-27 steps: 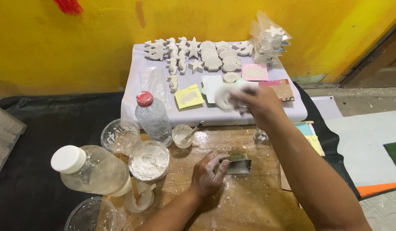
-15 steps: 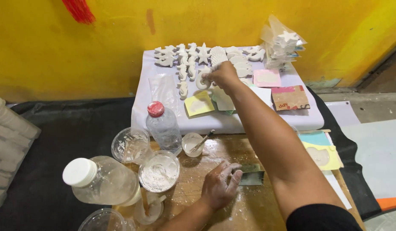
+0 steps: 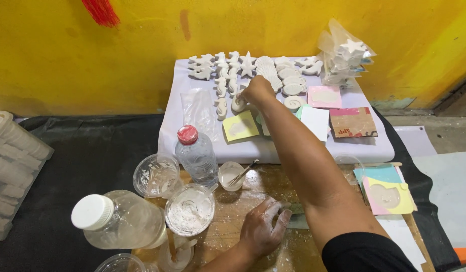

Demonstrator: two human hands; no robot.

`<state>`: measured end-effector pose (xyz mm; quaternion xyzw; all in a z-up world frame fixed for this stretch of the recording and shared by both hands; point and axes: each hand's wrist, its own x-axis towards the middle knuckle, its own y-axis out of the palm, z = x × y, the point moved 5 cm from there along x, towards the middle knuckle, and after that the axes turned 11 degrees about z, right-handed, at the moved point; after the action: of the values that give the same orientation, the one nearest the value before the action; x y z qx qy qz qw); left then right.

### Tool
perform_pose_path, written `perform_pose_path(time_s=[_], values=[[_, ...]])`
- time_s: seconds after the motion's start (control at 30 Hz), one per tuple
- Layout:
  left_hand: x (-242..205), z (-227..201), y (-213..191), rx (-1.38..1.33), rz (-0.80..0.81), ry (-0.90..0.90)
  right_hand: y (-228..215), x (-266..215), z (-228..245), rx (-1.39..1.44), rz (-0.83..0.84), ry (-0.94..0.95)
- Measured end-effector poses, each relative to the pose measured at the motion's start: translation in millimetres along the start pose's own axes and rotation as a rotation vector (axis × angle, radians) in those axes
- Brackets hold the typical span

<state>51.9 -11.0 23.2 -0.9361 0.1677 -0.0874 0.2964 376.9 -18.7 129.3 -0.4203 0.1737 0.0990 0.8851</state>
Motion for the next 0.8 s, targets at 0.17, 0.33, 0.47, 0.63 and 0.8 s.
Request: perform_pose_path(time_s=[0.17, 0.33, 0.47, 0.63, 0.8], values=[[1, -7, -6, 0.0, -0.055, 0.051, 8, 29, -4, -0.02, 0.02, 0.003], [1, -10, -8, -0.04, -0.043, 0.022, 10, 35, -4, -0.092, 0.044, 0.004], [0, -8, -7, -0.056, -0.001, -0.047, 5, 3, 4, -0.103, 0.082, 0.04], [1, -4, -5, -0.136, 0.038, -0.127, 4, 9, 8, -0.248, 0.05, 0.062], [2, -1, 0, -0.017, 0.023, -0.067, 3, -2, 14, -0.257, 0.064, 0.052]])
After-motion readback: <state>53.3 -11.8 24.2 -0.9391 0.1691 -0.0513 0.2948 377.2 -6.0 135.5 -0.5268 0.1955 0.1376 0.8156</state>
